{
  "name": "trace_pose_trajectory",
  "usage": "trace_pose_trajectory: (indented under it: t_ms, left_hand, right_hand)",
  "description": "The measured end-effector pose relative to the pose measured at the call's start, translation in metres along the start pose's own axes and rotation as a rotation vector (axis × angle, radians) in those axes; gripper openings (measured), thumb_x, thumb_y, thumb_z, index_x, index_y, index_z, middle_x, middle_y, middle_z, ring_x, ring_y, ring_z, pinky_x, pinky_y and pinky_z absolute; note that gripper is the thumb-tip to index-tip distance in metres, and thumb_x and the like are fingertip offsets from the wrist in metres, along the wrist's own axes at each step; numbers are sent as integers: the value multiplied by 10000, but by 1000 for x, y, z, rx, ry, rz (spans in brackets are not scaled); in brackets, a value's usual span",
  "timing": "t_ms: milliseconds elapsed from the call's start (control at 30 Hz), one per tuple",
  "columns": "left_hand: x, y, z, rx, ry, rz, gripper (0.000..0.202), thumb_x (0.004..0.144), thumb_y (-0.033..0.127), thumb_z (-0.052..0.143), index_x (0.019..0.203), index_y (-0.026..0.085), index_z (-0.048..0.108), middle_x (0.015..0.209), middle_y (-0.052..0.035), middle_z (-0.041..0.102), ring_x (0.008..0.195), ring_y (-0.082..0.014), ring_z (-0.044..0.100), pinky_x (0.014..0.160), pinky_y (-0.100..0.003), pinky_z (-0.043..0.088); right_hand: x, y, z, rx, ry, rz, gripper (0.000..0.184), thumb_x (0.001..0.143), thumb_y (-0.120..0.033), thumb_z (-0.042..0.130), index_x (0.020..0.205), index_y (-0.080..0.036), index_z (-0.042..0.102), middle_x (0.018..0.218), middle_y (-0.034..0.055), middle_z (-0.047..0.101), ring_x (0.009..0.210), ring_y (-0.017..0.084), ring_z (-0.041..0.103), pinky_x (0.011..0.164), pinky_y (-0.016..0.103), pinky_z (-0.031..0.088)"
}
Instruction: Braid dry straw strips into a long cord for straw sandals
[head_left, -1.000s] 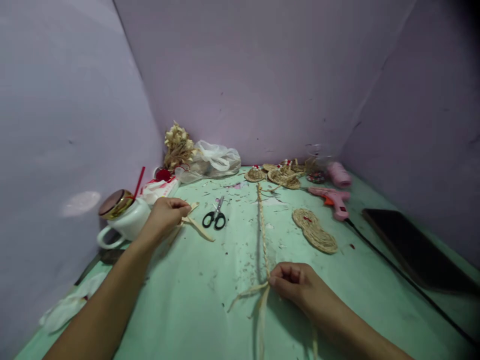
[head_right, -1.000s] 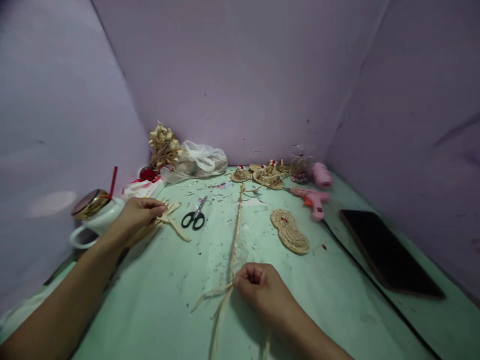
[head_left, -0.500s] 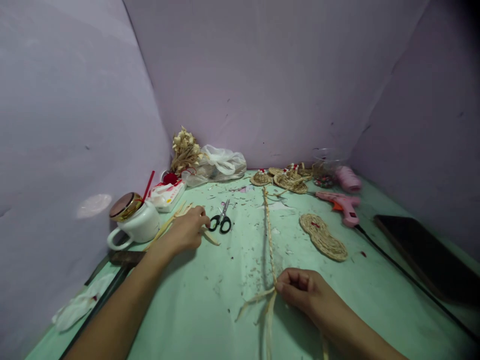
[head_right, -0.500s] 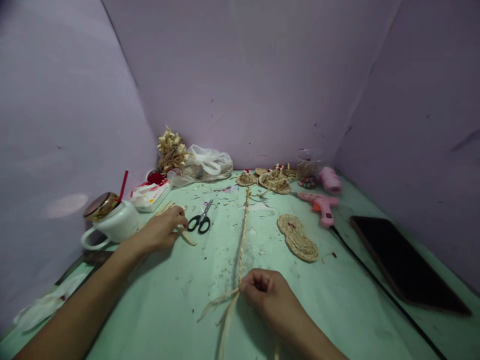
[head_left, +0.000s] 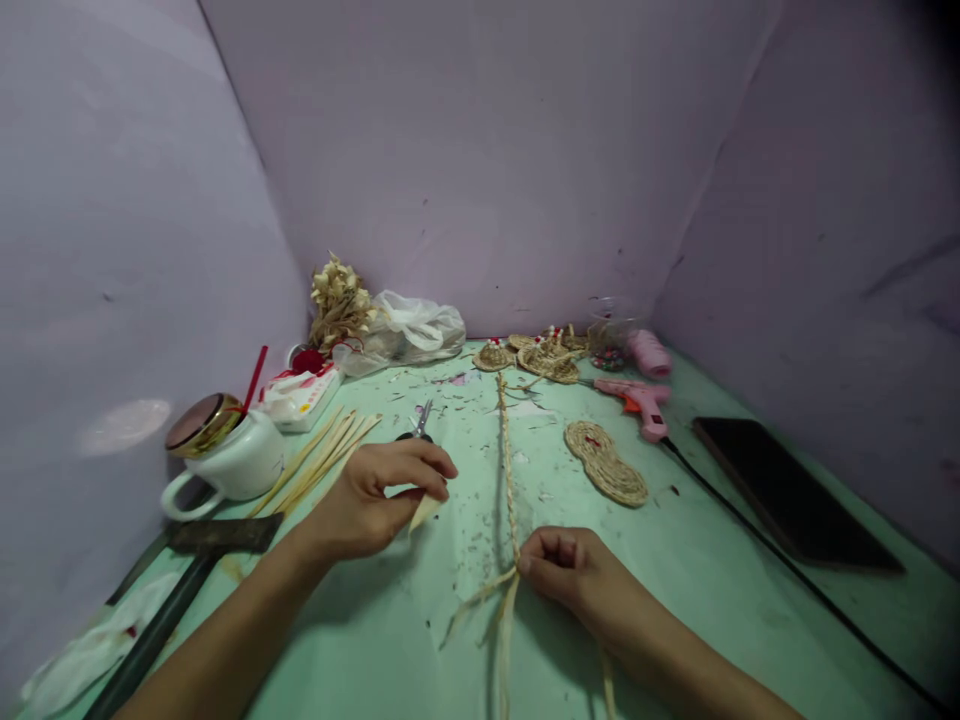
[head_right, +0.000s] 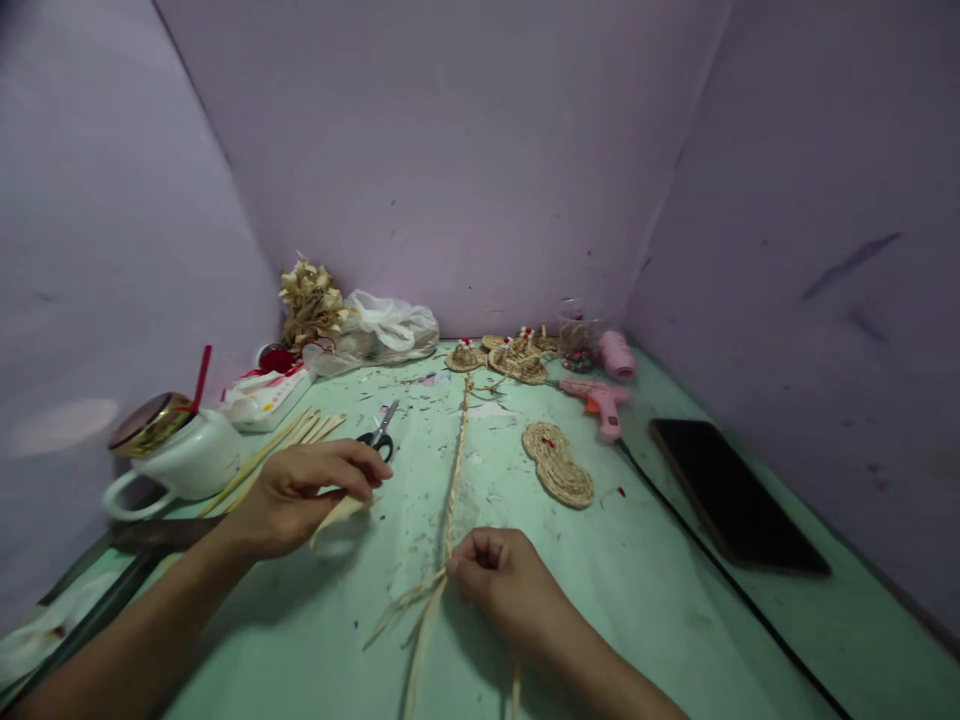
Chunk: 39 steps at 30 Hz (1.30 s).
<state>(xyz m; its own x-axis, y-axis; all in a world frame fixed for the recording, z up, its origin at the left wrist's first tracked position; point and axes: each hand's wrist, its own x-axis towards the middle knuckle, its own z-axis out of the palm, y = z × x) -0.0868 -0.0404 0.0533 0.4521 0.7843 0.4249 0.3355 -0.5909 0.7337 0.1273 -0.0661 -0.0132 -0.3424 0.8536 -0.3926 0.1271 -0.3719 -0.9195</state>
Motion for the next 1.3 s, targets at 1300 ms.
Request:
trace_pose_trajectory:
  t_ms: [1300]
  left_hand:
    - [-6, -12, 80, -330, -65, -857, 116, 539, 181, 584, 556, 133, 480, 454, 60, 421, 433, -43, 335, 443, -176, 278]
  right_hand:
    - [1, 5, -5, -7, -9, -245, 143, 657, -261, 598, 663, -119, 602, 651, 13, 536, 595, 92, 442, 561, 208, 330]
